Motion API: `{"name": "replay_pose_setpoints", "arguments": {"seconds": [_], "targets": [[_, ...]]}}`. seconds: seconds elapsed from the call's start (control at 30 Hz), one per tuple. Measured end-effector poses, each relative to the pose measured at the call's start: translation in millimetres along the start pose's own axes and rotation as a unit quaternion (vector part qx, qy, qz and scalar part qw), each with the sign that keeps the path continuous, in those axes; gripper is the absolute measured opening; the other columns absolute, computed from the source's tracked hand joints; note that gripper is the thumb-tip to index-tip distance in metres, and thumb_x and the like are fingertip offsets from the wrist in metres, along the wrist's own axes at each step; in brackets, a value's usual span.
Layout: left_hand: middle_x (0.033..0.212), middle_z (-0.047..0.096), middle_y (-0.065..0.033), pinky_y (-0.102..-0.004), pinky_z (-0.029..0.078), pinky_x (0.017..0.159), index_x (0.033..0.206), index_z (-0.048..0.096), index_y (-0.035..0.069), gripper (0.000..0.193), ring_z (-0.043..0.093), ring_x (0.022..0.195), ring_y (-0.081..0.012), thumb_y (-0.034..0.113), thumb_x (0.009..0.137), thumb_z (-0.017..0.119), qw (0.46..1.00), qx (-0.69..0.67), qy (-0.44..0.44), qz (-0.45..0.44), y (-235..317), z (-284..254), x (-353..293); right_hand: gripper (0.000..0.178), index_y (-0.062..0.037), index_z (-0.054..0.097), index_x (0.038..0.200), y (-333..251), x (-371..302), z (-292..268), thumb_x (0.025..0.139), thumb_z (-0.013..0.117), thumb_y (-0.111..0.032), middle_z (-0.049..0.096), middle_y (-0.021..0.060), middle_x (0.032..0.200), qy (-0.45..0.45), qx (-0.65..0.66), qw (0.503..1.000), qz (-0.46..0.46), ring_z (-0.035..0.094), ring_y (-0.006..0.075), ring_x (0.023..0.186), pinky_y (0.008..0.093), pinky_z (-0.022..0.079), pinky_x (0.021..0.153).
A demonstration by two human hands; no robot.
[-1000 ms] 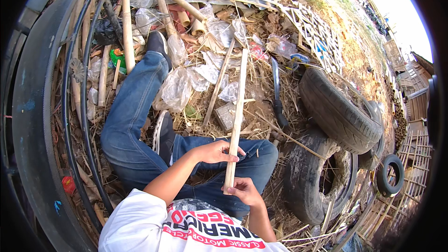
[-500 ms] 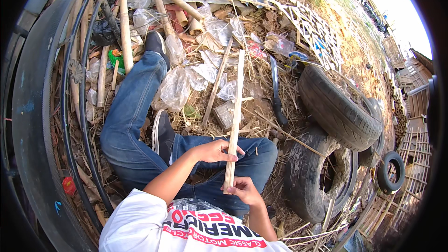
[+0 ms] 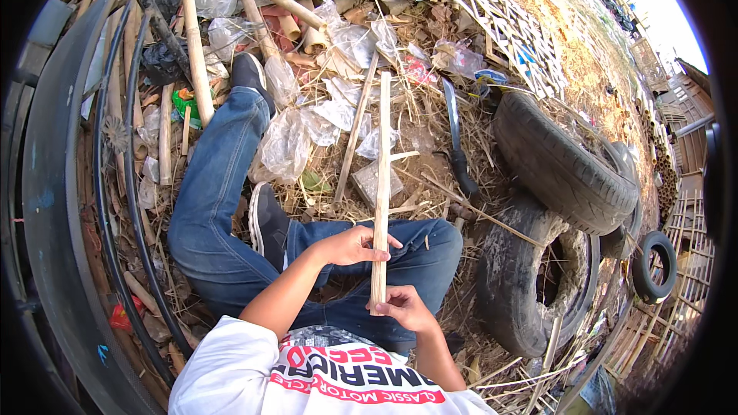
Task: The person saws through a length of wood using a hand saw and then uses a hammer and nail to join pieces of wood together.
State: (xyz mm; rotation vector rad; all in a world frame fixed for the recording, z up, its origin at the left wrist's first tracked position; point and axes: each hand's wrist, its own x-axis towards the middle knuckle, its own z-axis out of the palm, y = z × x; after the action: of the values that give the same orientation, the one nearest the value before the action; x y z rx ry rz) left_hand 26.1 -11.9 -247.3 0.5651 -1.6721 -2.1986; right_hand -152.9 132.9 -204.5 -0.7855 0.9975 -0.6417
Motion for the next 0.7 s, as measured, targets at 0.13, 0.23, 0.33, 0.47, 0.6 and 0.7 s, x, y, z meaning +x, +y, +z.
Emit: {"name": "replay_pose_setpoints", "arguments": {"seconds": [0.13, 0.23, 0.33, 0.47, 0.6, 0.7], "targets": [[0.097, 0.066, -0.0053, -0.0305, 0.047, 0.087, 0.122, 0.062, 0.007, 0.039, 0.059, 0.093, -0.0123, 0.030, 0.090, 0.067, 1.000, -0.004, 0.005, -0.007, -1.2, -2.1, -1.9, 0.013, 0.0028, 0.067, 0.091, -0.1, 2.2, 0.4, 0.088, 0.066, -0.009, 0.066, 0.0050, 0.086, -0.007, 0.010, 1.000, -0.008, 0.061, 0.0112, 0.080, 0.0271, 0.049, 0.075], [0.097, 0.067, -0.0054, -0.0302, 0.047, 0.087, 0.122, 0.062, 0.007, 0.039, 0.060, 0.094, -0.0121, 0.030, 0.090, 0.067, 1.000, -0.001, 0.005, -0.014, -3.1, -3.4, -1.8, 0.012, 0.0029, 0.067, 0.091, 2.3, 3.7, -1.2, 0.088, 0.066, -0.009, 0.066, 0.0050, 0.086, -0.009, 0.007, 1.000, -0.014, 0.060, 0.0112, 0.080, 0.0272, 0.049, 0.075], [0.098, 0.067, -0.0054, -0.0303, 0.048, 0.088, 0.122, 0.062, 0.007, 0.039, 0.060, 0.095, -0.0121, 0.029, 0.090, 0.067, 1.000, -0.003, 0.008, -0.021, -3.7, -3.0, -1.7, 0.012, 0.0031, 0.067, 0.091, 2.7, 4.1, -2.1, 0.088, 0.066, -0.008, 0.066, 0.0048, 0.086, -0.009, 0.006, 1.000, -0.012, 0.060, 0.0112, 0.080, 0.0272, 0.049, 0.075], [0.099, 0.067, -0.0052, -0.0304, 0.048, 0.089, 0.122, 0.062, 0.007, 0.038, 0.061, 0.096, -0.0124, 0.029, 0.090, 0.067, 1.000, -0.006, 0.014, -0.022, -4.1, -3.3, -2.3, 0.012, 0.0034, 0.067, 0.092, 3.7, 5.7, -2.4, 0.087, 0.066, -0.007, 0.066, 0.0049, 0.086, -0.005, 0.007, 1.000, -0.014, 0.061, 0.0110, 0.080, 0.0268, 0.050, 0.075], [0.094, 0.061, -0.0012, -0.0279, 0.046, 0.086, 0.123, 0.062, 0.006, 0.036, 0.057, 0.092, -0.0107, 0.020, 0.090, 0.067, 0.999, -0.028, 0.017, -0.037, 0.7, -1.9, -2.7, 0.012, 0.0036, 0.067, 0.091, 5.6, 6.1, -3.0, 0.087, 0.066, -0.007, 0.066, 0.0052, 0.086, 0.005, 0.002, 1.000, -0.020, 0.061, 0.0110, 0.079, 0.0266, 0.050, 0.074], [0.094, 0.061, -0.0013, -0.0281, 0.046, 0.087, 0.123, 0.062, 0.006, 0.036, 0.057, 0.092, -0.0109, 0.020, 0.090, 0.067, 0.999, -0.025, 0.016, -0.037, 0.5, -1.7, -2.4, 0.012, 0.0038, 0.068, 0.091, 4.1, 5.8, -3.0, 0.087, 0.067, -0.007, 0.067, 0.0056, 0.086, 0.004, -0.004, 1.000, -0.026, 0.061, 0.0115, 0.079, 0.0269, 0.050, 0.074]]}}
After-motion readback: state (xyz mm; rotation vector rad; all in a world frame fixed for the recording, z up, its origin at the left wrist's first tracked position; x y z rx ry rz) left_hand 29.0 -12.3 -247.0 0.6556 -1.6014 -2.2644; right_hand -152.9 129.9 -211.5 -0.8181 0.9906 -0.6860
